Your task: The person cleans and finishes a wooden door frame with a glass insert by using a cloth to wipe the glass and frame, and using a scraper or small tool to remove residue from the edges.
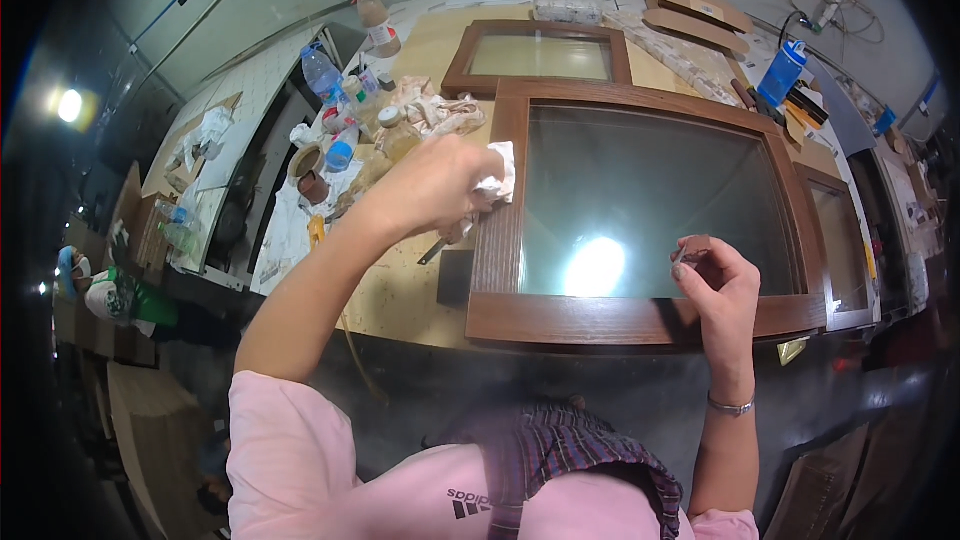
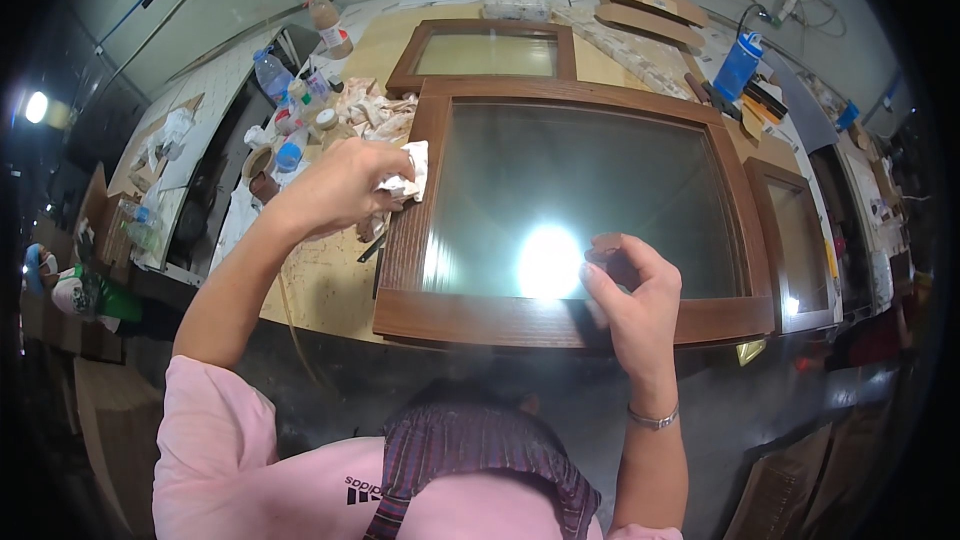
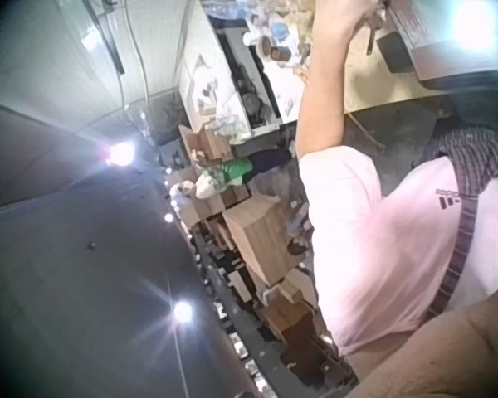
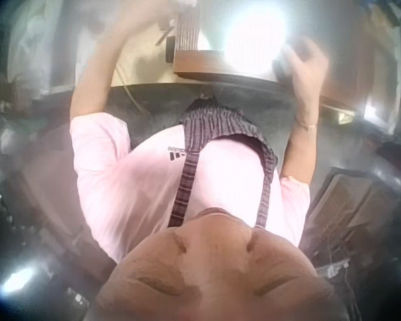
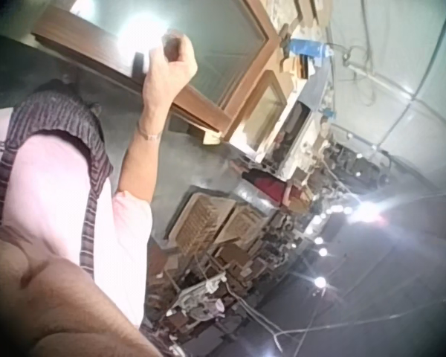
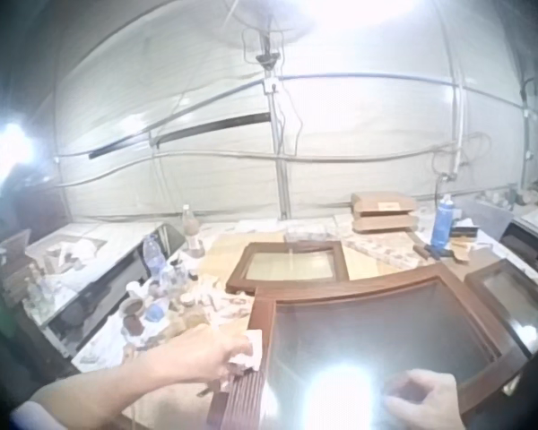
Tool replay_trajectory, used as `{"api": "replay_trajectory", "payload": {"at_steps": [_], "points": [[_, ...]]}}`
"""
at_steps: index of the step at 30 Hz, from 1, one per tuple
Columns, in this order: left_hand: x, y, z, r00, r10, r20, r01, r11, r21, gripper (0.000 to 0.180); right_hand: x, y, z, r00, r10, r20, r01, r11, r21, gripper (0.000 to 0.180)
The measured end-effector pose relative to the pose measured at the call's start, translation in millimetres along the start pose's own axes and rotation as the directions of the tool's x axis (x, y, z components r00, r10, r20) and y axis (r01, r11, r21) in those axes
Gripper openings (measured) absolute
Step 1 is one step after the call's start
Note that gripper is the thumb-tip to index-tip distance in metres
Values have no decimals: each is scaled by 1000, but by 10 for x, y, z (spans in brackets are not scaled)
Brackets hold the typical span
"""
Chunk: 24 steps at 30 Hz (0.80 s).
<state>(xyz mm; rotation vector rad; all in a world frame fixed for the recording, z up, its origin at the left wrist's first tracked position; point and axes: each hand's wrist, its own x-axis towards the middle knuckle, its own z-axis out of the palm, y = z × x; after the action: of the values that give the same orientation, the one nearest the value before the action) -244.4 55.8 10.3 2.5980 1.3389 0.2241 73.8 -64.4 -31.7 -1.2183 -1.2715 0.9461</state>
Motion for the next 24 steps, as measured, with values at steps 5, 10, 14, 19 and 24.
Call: {"api": "replay_trajectory", "payload": {"at_steps": [5, 10, 14, 19, 24], "points": [[77, -113, 41, 995, 94, -28, -96, 994, -58, 40, 23, 129, -49, 992, -124, -26, 121, 989, -87, 19], [82, -101, -7, 998, 43, 38, -40, 996, -83, 45, 13, 59, -49, 1000, -17, -5, 17, 997, -75, 21], [110, -48, -51, 995, -12, 100, 17, 999, -52, 47, 18, 66, -47, 999, -35, -13, 34, 996, -84, 21], [94, -9, -81, 995, -3, 104, 9, 998, -57, 46, 24, 80, -44, 999, -44, -17, 43, 996, -73, 21], [141, -95, -78, 991, 37, 130, -27, 996, -81, 46, 20, 52, -44, 1000, 0, -8, -1, 998, -57, 21]]}}
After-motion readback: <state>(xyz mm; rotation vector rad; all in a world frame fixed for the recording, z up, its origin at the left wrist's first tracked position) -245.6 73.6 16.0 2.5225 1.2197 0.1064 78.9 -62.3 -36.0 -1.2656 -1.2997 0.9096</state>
